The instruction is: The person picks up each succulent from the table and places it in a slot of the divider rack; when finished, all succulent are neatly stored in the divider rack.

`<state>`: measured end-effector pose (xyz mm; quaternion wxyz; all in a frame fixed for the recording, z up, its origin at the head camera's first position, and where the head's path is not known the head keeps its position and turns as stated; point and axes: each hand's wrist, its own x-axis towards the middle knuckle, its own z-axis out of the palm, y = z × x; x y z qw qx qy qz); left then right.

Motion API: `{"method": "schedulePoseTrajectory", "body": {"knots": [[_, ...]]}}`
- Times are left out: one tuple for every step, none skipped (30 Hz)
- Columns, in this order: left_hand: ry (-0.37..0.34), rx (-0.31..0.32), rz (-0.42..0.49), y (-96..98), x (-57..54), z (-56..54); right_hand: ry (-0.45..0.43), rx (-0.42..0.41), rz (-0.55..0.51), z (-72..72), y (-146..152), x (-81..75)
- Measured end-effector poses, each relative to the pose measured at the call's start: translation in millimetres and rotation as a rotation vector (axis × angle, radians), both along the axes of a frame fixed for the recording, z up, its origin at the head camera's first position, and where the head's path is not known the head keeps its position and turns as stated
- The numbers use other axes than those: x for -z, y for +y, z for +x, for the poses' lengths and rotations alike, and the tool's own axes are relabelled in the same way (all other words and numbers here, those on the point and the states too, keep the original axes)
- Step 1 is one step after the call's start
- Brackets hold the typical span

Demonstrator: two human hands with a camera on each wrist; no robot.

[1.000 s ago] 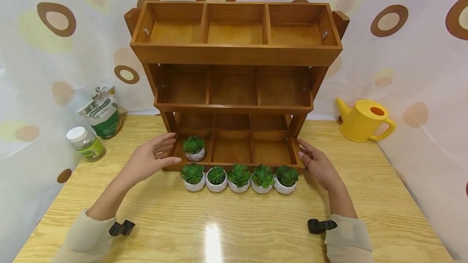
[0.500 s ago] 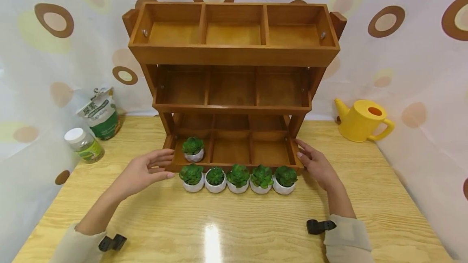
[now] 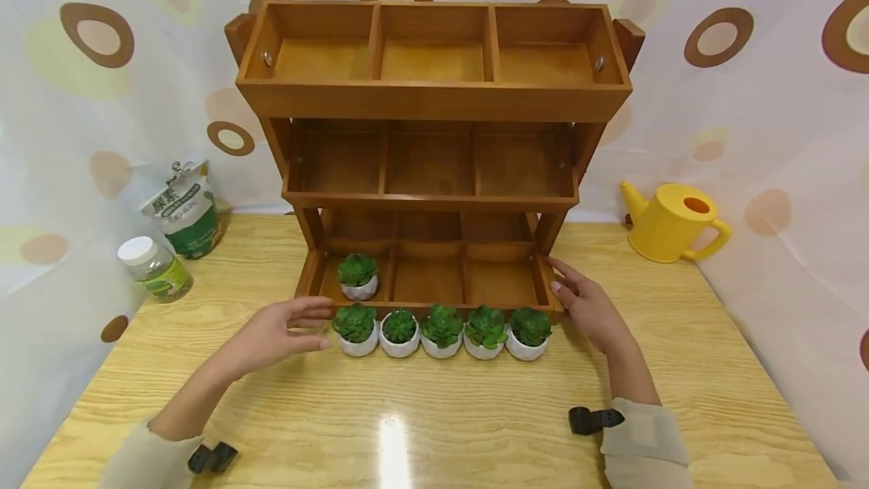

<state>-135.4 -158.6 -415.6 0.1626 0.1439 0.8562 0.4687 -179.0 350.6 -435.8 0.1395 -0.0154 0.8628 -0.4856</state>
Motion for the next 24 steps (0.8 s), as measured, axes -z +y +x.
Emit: {"method": "schedulePoseTrajectory", "body": {"knots": [[-0.003, 0.001, 0.001, 1.0, 0.7, -0.3, -0.002, 0.002, -0.002, -0.2, 0, 0.3], [-0.006, 0.001, 0.0, 2.1, 1.4, -0.6, -0.004, 0.002, -0.005, -0.5, 0, 0.7], [-0.006, 0.009, -0.001, 2.9, 2.4, -1.3, -0.004, 0.003, -0.005, -0.6, 0, 0.9], [-0.008, 0.012, -0.007, 3.9, 3.3, -2.1, -0.004, 0.003, -0.006, -0.8, 0, 1.1], [-0.005, 0.02, -0.013, 4.9, 4.3, -3.0, -0.004, 0.004, -0.006, -0.9, 1, 1.2], [-0.01, 0.02, -0.019, 6.1, 5.0, -3.8, -0.003, 0.004, -0.006, -1.0, 1, 1.3], [-0.009, 0.027, -0.023, 7.1, 5.9, -4.9, -0.002, 0.004, -0.006, -1.1, 1, 1.4], [-0.011, 0.032, -0.025, 8.1, 6.8, -5.9, 0.0, 0.003, -0.005, -1.1, 1, 1.3], [-0.015, 0.037, -0.025, 9.0, 7.6, -7.0, 0.001, 0.003, -0.002, -1.0, 0, 1.1], [-0.022, 0.035, -0.022, 10.1, 7.9, -7.9, 0.002, 0.003, -0.001, -0.8, 0, 0.8], [-0.027, 0.038, -0.016, 10.9, 8.3, -8.8, 0.003, 0.004, 0.001, -0.7, 0, 0.5], [-0.038, 0.036, -0.008, 11.9, 8.5, -9.6, 0.003, 0.004, 0.002, -0.6, 0, 0.2], [-0.044, 0.038, -0.002, 12.8, 8.7, -10.2, 0.003, 0.004, 0.003, -0.3, 0, -0.2], [-0.052, 0.036, 0.002, 13.8, 8.7, -10.6, 0.003, 0.005, 0.005, 0.0, 0, -0.5], [-0.056, 0.034, 0.004, 14.7, 8.9, -10.9, 0.003, 0.005, 0.007, 0.3, -1, -0.9], [-0.059, 0.029, 0.005, 15.6, 9.0, -11.1, 0.003, 0.006, 0.007, 0.6, -1, -1.2], [-0.06, 0.022, 0.004, 16.6, 9.3, -11.2, 0.004, 0.007, 0.01, 1.0, -1, -1.6], [-0.059, 0.012, -0.001, 17.6, 9.7, -11.2, 0.005, 0.007, 0.01, 1.3, -1, -1.8], [-0.056, 0.003, -0.008, 18.5, 10.2, -11.1, 0.007, 0.007, 0.011, 1.7, -1, -2.1], [-0.057, -0.006, -0.012, 19.4, 10.7, -11.0, 0.009, 0.006, 0.009, 2.0, -1, -2.3], [-0.055, -0.014, -0.018, 20.3, 11.3, -10.8, 0.011, 0.006, 0.008, 2.3, -1, -2.6], [-0.053, -0.019, -0.021, 21.1, 11.7, -10.6, 0.012, 0.005, 0.007, 2.6, -1, -2.7], [-0.051, -0.023, -0.025, 22.0, 12.3, -10.4, 0.013, 0.004, 0.005, 2.8, -1, -2.7], [-0.049, -0.023, -0.027, 22.7, 12.6, -10.1, 0.014, 0.003, 0.003, 3.0, -1, -2.7]]}}
